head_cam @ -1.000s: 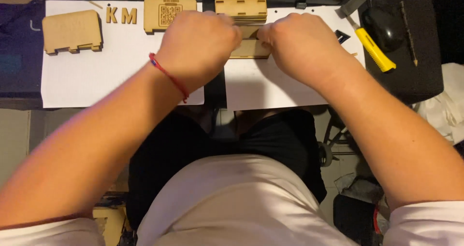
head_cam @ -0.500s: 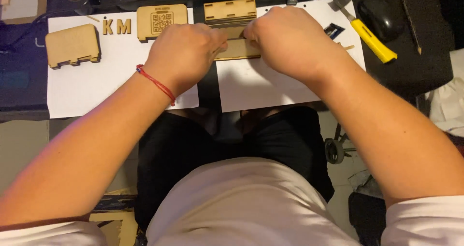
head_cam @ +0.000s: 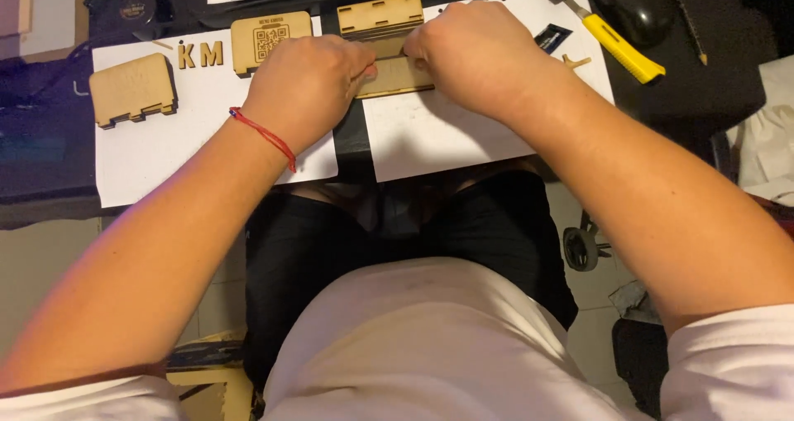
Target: Assembling small laser-cut wooden boxes by applying glue to the edges and fitting the panels together.
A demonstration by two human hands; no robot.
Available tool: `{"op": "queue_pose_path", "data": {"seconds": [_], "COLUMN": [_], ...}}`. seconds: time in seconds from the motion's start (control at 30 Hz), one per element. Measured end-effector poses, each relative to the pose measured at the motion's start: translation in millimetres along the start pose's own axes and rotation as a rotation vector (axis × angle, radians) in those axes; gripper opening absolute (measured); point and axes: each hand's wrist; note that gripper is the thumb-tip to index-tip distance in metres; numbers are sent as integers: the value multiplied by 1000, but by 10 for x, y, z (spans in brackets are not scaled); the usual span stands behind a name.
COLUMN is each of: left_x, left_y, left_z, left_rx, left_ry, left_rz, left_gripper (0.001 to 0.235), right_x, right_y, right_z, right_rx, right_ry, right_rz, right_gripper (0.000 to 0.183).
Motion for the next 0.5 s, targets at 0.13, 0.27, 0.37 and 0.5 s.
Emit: {"op": "queue_pose_path", "data": {"seconds": [0.13, 0.27, 0.37, 0.5], "left_x": [72, 19, 36, 49], "left_y": [-6, -15, 0, -20], "left_z": [-54, -28, -59, -45], "left_rx": [37, 37, 50, 56], "left_ry": [0, -7, -48, -62], "left_rz": [42, 3, 33, 19], "left_gripper": [21, 27, 25, 19], "right_x": [-1, -163, -376, -751], "right_y": [-170, -483, -526, -346], "right_z": [-24, 335, 620, 700], "right_rx": [30, -46, 183, 105], "right_ry": [1, 23, 233, 179], "right_rz": [-298, -509, -297, -409], "right_gripper": [13, 39, 23, 25]}}
Point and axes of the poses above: each hand's wrist, its own y-axis towards the middle knuckle, its own x-axis out of the back of the hand, z = x × y, and after that the axes turned 3 degrees about x, right-handed
